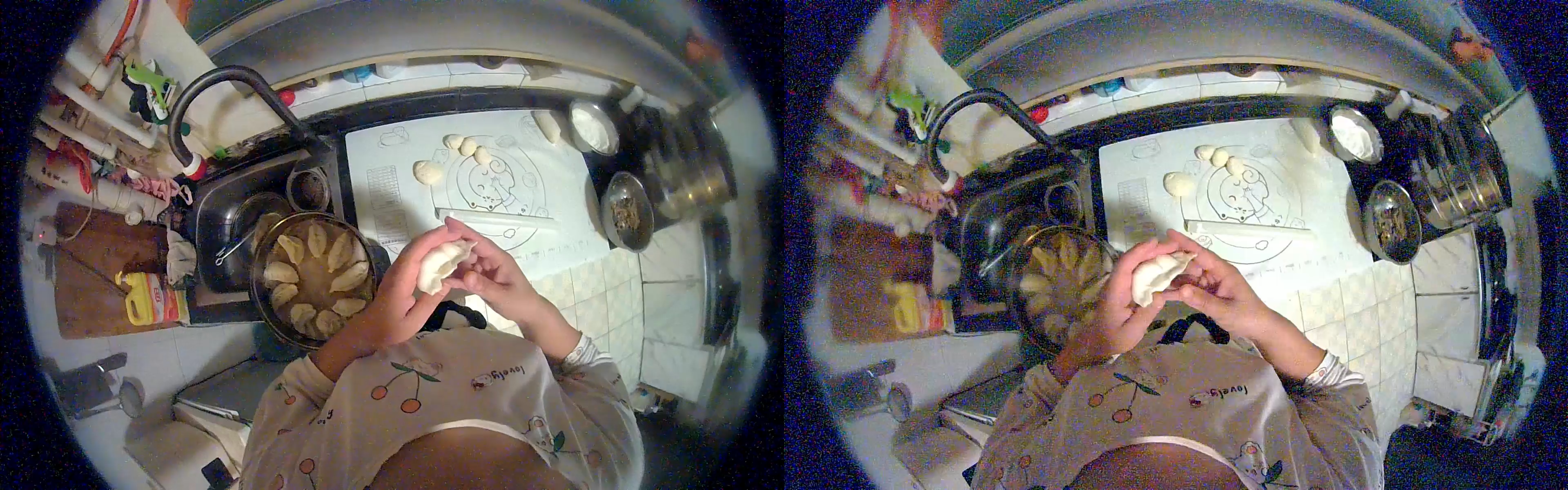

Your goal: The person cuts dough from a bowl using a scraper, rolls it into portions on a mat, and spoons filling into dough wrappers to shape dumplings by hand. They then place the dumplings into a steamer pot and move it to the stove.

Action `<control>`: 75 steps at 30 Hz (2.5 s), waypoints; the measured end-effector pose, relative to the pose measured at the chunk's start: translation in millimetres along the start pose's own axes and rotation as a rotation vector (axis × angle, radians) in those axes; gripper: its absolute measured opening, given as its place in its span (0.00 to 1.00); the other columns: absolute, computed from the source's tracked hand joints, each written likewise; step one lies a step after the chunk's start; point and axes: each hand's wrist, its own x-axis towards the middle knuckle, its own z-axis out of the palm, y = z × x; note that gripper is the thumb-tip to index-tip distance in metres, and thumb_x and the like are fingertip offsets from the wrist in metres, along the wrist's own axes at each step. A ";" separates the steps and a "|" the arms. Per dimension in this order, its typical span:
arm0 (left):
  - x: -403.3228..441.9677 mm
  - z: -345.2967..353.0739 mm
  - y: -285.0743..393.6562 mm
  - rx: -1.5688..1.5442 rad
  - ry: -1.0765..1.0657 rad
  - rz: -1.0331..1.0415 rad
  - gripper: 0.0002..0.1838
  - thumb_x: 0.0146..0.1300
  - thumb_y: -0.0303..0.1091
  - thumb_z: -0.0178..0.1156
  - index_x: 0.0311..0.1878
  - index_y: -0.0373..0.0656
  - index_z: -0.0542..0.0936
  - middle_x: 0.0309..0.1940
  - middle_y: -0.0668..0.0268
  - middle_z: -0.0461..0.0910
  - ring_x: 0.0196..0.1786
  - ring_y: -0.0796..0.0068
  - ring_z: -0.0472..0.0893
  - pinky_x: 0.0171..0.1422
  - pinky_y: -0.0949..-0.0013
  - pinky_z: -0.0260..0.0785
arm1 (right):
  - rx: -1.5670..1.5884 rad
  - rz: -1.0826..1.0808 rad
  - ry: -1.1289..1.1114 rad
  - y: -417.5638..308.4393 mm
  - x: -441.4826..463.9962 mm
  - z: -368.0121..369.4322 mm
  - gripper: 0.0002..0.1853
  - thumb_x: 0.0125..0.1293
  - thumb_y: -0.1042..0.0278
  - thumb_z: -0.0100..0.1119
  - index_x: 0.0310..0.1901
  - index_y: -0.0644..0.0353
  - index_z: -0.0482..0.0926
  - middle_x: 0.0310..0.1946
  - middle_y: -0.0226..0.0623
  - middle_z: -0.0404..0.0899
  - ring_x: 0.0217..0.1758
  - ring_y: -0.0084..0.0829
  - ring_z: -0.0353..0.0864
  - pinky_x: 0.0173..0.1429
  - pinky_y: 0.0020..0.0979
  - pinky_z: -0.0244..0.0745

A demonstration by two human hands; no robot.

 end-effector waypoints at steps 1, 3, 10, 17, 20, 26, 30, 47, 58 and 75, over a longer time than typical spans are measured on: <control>1.7 -0.8 -0.7 0.125 -0.018 0.040 0.29 0.57 0.18 0.51 0.64 0.36 0.58 0.60 0.52 0.63 0.64 0.57 0.65 0.66 0.63 0.56 | 0.026 -0.019 0.031 0.1 0.2 3.9 0.32 0.65 0.70 0.55 0.68 0.60 0.53 0.55 0.36 0.70 0.54 0.28 0.72 0.57 0.29 0.70; 5.1 0.5 0.3 0.304 -0.029 0.081 0.30 0.55 0.18 0.53 0.63 0.35 0.60 0.61 0.50 0.62 0.65 0.53 0.63 0.67 0.61 0.55 | 0.050 -0.062 0.089 4.4 -0.4 5.8 0.28 0.64 0.76 0.53 0.66 0.61 0.58 0.54 0.34 0.71 0.54 0.26 0.73 0.56 0.28 0.72; -13.7 5.6 -9.0 0.592 0.156 0.143 0.25 0.48 0.21 0.62 0.53 0.37 0.71 0.58 0.53 0.67 0.60 0.51 0.69 0.63 0.57 0.62 | 0.031 -0.053 0.246 14.5 -12.7 6.3 0.25 0.60 0.79 0.57 0.60 0.62 0.66 0.46 0.34 0.78 0.47 0.21 0.77 0.52 0.23 0.73; -28.1 8.4 -18.4 0.701 0.357 0.333 0.15 0.46 0.22 0.66 0.38 0.43 0.73 0.43 0.61 0.76 0.51 0.57 0.77 0.56 0.59 0.69 | 0.036 -0.093 0.347 22.5 -11.9 19.5 0.22 0.58 0.78 0.61 0.55 0.63 0.71 0.42 0.34 0.79 0.44 0.20 0.78 0.49 0.22 0.75; -26.4 5.5 -11.7 0.792 0.324 0.256 0.15 0.47 0.22 0.66 0.38 0.42 0.74 0.41 0.61 0.77 0.51 0.57 0.77 0.54 0.60 0.70 | -0.059 -0.083 0.379 27.7 -11.3 16.9 0.21 0.58 0.75 0.63 0.53 0.64 0.72 0.40 0.34 0.79 0.40 0.20 0.79 0.45 0.22 0.76; -29.1 14.8 -26.3 0.402 0.506 -0.035 0.16 0.53 0.22 0.62 0.46 0.39 0.74 0.47 0.58 0.77 0.52 0.63 0.77 0.55 0.66 0.69 | -0.095 0.033 0.469 24.7 -5.6 19.1 0.20 0.58 0.69 0.65 0.50 0.68 0.73 0.29 0.33 0.78 0.28 0.18 0.78 0.32 0.17 0.75; -27.7 16.9 -27.4 -0.149 0.398 -0.230 0.17 0.61 0.24 0.56 0.54 0.35 0.72 0.51 0.59 0.75 0.52 0.72 0.76 0.54 0.71 0.69 | -0.064 0.052 0.498 28.8 -2.7 19.3 0.20 0.59 0.67 0.65 0.48 0.71 0.73 0.23 0.28 0.74 0.25 0.17 0.77 0.29 0.15 0.72; -24.7 23.6 -17.1 -0.235 0.290 -0.386 0.15 0.63 0.24 0.53 0.54 0.35 0.72 0.50 0.60 0.75 0.50 0.73 0.76 0.56 0.73 0.70 | -0.688 -0.347 0.466 12.8 -13.8 2.7 0.08 0.56 0.73 0.64 0.38 0.61 0.82 0.31 0.36 0.77 0.32 0.23 0.75 0.33 0.22 0.71; -21.8 22.9 -5.4 -0.150 0.329 -0.357 0.06 0.62 0.23 0.56 0.42 0.36 0.74 0.47 0.60 0.77 0.41 0.80 0.77 0.43 0.76 0.72 | -0.887 -0.411 0.349 -2.7 -9.1 12.2 0.06 0.53 0.72 0.66 0.33 0.61 0.81 0.30 0.38 0.79 0.34 0.34 0.78 0.38 0.29 0.72; -19.2 23.0 -4.0 -0.028 0.304 -0.245 0.06 0.62 0.23 0.53 0.42 0.37 0.70 0.42 0.63 0.77 0.38 0.82 0.75 0.41 0.78 0.68 | -0.940 -0.452 0.356 -1.5 -4.9 10.4 0.08 0.51 0.71 0.66 0.33 0.60 0.80 0.32 0.39 0.78 0.37 0.37 0.77 0.42 0.33 0.72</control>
